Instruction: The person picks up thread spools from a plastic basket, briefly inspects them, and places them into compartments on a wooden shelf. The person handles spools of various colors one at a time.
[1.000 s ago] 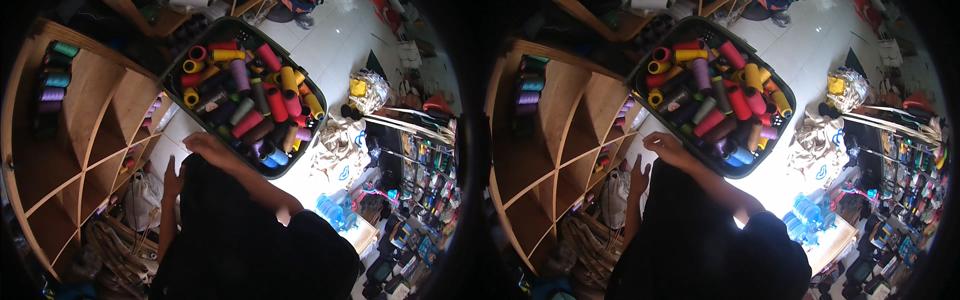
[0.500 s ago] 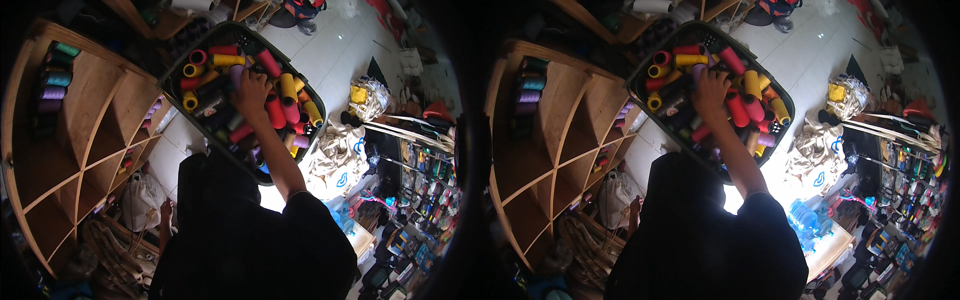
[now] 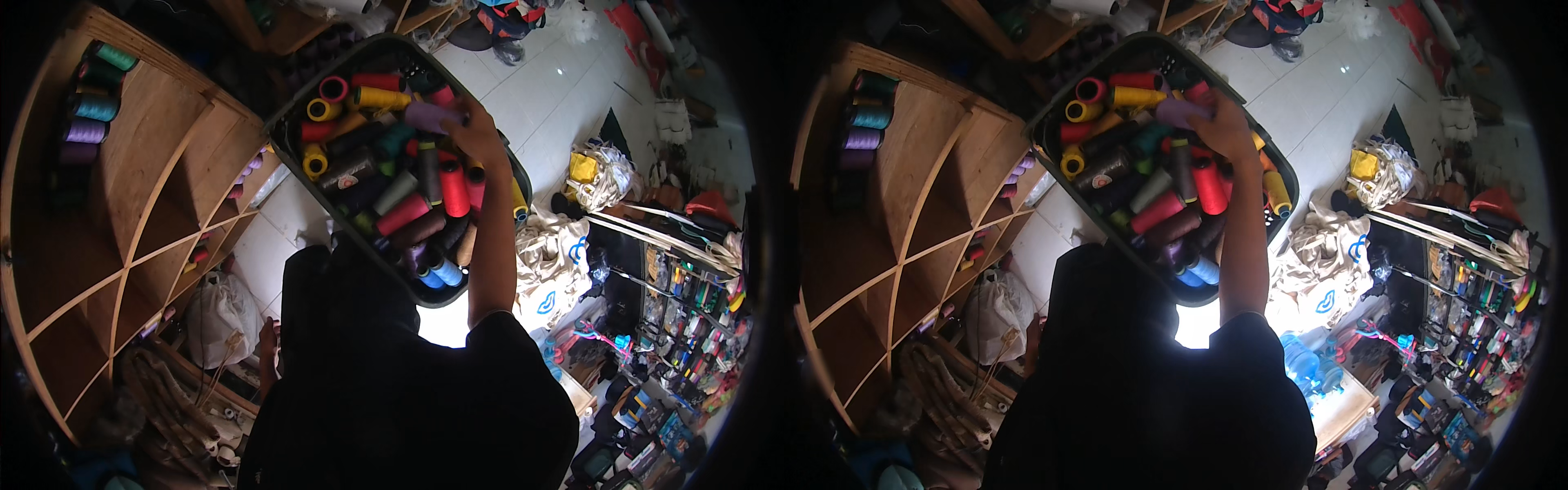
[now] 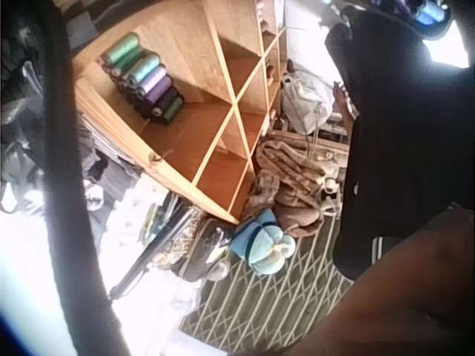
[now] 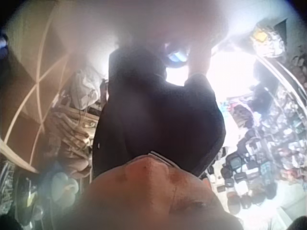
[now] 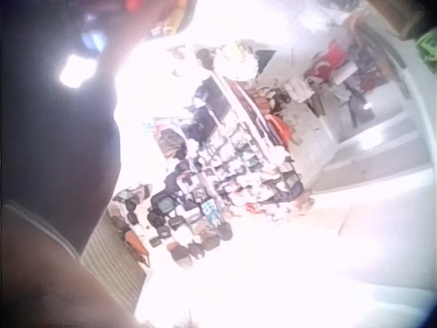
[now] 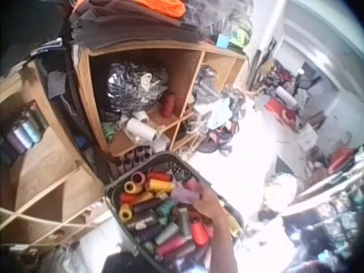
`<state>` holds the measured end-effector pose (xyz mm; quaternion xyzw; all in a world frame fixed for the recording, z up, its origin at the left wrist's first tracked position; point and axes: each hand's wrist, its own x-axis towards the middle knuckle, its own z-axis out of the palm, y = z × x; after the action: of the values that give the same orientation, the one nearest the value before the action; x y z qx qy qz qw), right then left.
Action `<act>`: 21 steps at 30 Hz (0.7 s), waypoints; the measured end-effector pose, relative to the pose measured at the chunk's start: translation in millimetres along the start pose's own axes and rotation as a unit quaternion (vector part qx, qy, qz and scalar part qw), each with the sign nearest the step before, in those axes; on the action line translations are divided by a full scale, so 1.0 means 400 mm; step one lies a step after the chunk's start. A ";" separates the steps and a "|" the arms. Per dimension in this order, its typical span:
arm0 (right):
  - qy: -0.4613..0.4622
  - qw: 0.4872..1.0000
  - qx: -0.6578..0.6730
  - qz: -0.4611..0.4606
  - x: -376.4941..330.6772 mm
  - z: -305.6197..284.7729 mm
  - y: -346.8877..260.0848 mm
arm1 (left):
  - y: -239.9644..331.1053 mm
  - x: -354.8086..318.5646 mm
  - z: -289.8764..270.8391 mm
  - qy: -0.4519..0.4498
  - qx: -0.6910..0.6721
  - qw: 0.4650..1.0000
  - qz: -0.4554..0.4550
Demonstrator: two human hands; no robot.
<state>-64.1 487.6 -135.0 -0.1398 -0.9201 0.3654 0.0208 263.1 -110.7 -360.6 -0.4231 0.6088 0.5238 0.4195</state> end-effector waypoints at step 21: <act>0.004 0.951 -0.286 0.115 0.360 0.188 0.119 | -0.014 -0.056 0.035 0.147 -0.061 0.986 0.057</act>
<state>-201.4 509.7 -231.8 -0.2464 -0.9635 0.0860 -0.0591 276.0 -95.4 -342.2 -0.4855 0.6537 0.5148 0.2681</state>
